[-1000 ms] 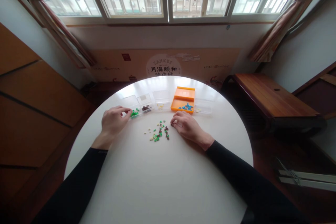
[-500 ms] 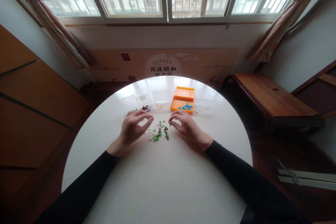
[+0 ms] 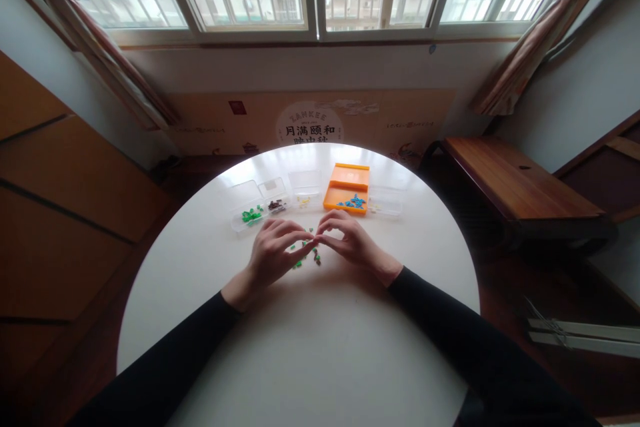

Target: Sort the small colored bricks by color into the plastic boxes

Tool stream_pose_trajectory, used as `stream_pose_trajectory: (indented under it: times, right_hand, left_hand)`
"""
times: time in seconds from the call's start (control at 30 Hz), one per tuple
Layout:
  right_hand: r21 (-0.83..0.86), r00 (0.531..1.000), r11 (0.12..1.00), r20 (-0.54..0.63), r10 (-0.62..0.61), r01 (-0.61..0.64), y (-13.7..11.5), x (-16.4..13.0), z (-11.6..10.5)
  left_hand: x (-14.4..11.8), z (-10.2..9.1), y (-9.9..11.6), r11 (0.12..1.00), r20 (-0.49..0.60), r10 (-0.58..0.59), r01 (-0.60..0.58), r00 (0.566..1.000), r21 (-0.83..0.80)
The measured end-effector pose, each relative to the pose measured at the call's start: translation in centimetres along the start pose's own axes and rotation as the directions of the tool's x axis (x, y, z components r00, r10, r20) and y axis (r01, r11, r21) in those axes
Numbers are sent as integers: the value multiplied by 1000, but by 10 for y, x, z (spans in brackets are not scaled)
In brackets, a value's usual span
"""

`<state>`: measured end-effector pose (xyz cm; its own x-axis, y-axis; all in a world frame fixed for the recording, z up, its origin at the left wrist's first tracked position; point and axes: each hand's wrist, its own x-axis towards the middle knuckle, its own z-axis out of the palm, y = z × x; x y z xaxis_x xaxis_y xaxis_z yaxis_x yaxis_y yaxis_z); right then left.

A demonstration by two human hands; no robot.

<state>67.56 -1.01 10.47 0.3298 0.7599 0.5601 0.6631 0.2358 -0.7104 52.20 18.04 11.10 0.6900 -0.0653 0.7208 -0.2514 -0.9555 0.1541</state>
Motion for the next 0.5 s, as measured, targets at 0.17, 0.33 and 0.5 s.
stream_pose_trajectory:
  times: [0.17,0.33,0.5]
  right_hand:
    - [19,1000,1000,-2,6,-6,3,-1,1]
    - [22,1000,1000,-7,6,-6,1,-1,2]
    - [21,1000,1000,-10,18,-18,-1,0,1]
  left_hand:
    - [0,-1,-1,999,-5,37,-37,999,-8]
    - [2,-2,0,998,-42,57,-57,997,2]
    - [1,-3,-1,998,-58,1,-5,998,-67]
